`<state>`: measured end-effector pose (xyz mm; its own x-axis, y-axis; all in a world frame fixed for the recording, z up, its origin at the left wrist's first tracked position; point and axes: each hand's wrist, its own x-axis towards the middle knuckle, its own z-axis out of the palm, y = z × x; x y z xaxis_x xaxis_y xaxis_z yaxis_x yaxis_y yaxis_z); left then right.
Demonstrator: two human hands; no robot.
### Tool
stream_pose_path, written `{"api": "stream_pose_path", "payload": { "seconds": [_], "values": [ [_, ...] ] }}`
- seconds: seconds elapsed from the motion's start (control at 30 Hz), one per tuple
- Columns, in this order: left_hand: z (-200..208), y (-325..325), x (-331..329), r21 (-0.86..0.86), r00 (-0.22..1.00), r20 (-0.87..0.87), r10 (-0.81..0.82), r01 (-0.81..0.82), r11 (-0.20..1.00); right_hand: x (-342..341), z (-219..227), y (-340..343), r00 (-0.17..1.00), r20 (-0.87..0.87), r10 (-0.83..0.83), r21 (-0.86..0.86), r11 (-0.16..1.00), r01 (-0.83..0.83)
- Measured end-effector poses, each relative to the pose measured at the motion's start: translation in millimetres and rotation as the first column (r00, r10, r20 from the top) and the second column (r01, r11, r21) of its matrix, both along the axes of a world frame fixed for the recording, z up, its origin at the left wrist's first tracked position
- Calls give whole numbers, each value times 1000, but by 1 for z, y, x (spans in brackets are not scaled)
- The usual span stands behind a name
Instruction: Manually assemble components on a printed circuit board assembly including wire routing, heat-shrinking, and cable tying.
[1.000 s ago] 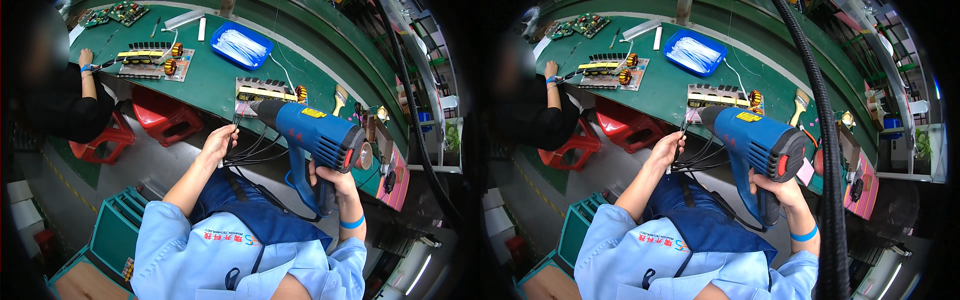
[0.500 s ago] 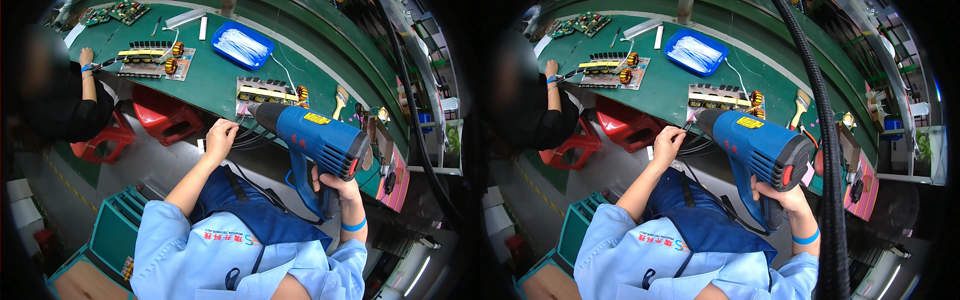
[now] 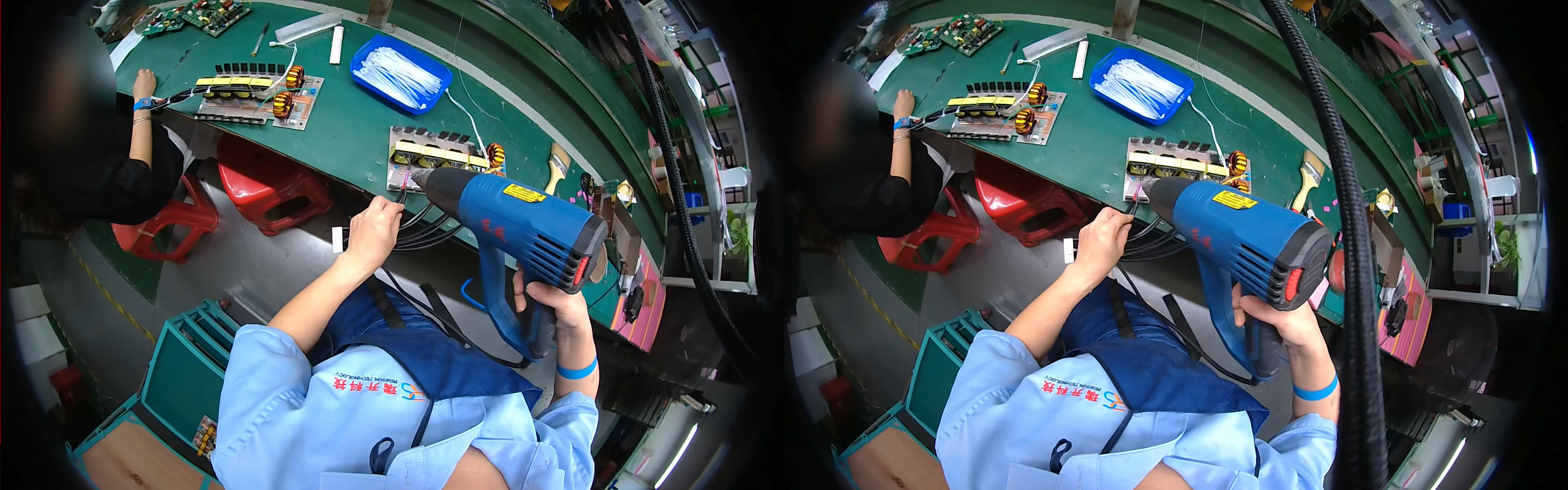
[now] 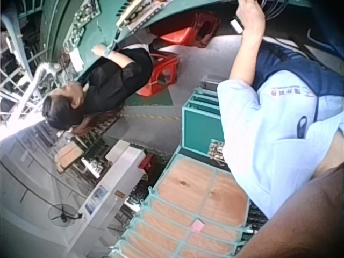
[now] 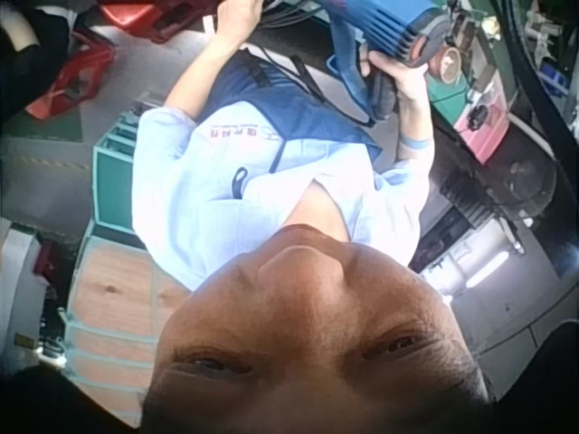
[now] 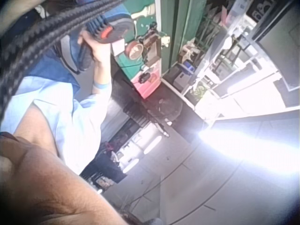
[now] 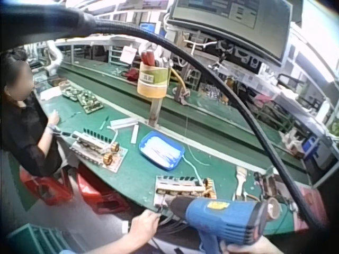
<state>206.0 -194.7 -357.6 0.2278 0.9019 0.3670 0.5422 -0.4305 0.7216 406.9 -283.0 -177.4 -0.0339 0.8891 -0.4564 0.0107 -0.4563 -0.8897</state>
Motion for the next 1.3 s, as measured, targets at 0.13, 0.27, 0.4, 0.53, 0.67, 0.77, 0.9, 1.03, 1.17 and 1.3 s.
{"api": "stream_pose_path", "payload": {
  "seconds": [0.13, 0.27, 0.4, 0.53, 0.67, 0.77, 0.9, 1.03, 1.17, 1.3],
  "values": [
    [-10, -11, -9, -224, 988, 150, 31, 3, 975, 13, -2, -11, 996, -26, -89, 18, 996, 89],
    [-12, -17, -10, -179, 999, 13, -31, 32, 983, 24, -1, -24, 979, -86, -184, 8, 983, 185],
    [-20, -16, -8, -111, 986, -156, -62, 44, 993, 26, -3, -31, 974, -89, -208, 13, 978, 210],
    [-29, -15, -10, -156, 992, -103, -77, 61, 986, 22, -5, -32, 975, -110, -194, 32, 980, 199],
    [-31, -13, -17, -143, 991, -91, -97, 84, 986, 20, -7, -29, 979, -122, -163, 25, 986, 167],
    [-28, -12, -19, -311, 992, 13, -124, 122, 943, 17, -10, -26, 974, -144, -174, 6, 984, 177],
    [-26, -10, -23, -443, 976, 177, -125, 193, 876, 16, -10, -25, 973, -160, -168, 5, 985, 172],
    [-29, -5, -28, -601, 910, 411, -57, 317, 733, 21, -8, -31, 966, -153, -207, 11, 977, 211],
    [-20, -4, -28, -652, 881, 470, -50, 385, 653, 28, -6, -40, 949, -167, -268, 55, 958, 280],
    [-20, -4, -28, -637, 890, 451, -71, 376, 673, 35, -3, -47, 938, -151, -311, 81, 942, 325]
  ]
}}
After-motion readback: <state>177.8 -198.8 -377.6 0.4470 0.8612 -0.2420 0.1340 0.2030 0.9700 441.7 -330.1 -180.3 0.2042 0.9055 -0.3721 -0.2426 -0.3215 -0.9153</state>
